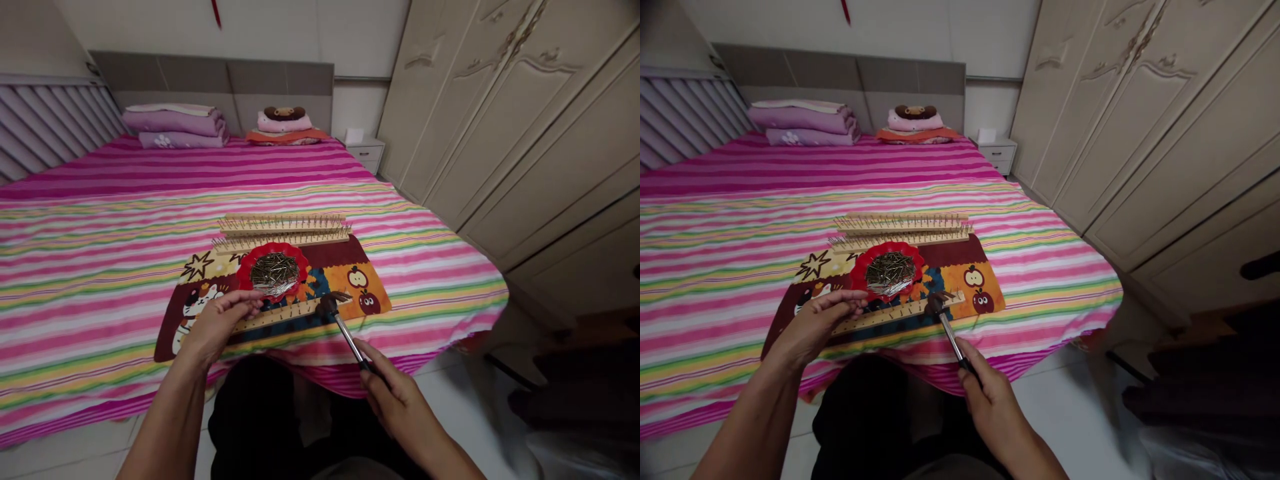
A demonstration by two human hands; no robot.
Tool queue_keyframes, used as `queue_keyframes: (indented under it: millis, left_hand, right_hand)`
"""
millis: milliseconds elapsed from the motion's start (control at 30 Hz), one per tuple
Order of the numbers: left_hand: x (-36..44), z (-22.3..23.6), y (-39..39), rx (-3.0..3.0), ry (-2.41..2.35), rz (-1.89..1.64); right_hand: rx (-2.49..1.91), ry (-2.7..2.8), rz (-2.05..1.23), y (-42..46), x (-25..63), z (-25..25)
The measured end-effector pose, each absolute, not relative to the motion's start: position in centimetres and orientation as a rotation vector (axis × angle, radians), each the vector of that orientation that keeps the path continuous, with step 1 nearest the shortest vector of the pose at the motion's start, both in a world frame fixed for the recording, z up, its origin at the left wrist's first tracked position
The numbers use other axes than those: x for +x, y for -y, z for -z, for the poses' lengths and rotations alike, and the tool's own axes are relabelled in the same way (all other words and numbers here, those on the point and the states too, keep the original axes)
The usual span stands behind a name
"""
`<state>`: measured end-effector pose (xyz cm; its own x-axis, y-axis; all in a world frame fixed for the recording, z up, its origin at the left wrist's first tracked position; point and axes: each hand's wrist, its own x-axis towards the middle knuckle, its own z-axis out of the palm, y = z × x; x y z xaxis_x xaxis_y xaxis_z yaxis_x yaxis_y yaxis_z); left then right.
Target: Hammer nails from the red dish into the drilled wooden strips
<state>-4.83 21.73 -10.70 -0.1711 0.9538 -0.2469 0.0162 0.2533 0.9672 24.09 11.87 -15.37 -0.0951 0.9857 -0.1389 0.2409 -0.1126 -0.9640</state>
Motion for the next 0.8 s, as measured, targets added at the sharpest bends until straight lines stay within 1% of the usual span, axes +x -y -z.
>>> queue_keyframes:
  millis: [167,333,567,800]
  left_hand:
    - [-4.5,11.2,-19.6,0.903,-1.521,-1.112]
    - [-3.5,12.7,-18.8,0.894,-1.611,-1.178]
    - [-3.1,14.1,-18.4,0.848,-1.57,-1.179]
    - [-2.8,14.9,-18.3,0.849,-1.643,-1.312]
  right_hand:
    - [-1.438,1.335,-1.374,-11.7,24.0,14.2]
    - [-1.425,1.309,-1.447,-11.6,23.9,13.9]
    - [-1.437,1.317,-1.456,-11.5,23.9,13.9]
    - [-1.424,1.349,-1.44,-11.5,23.8,13.8]
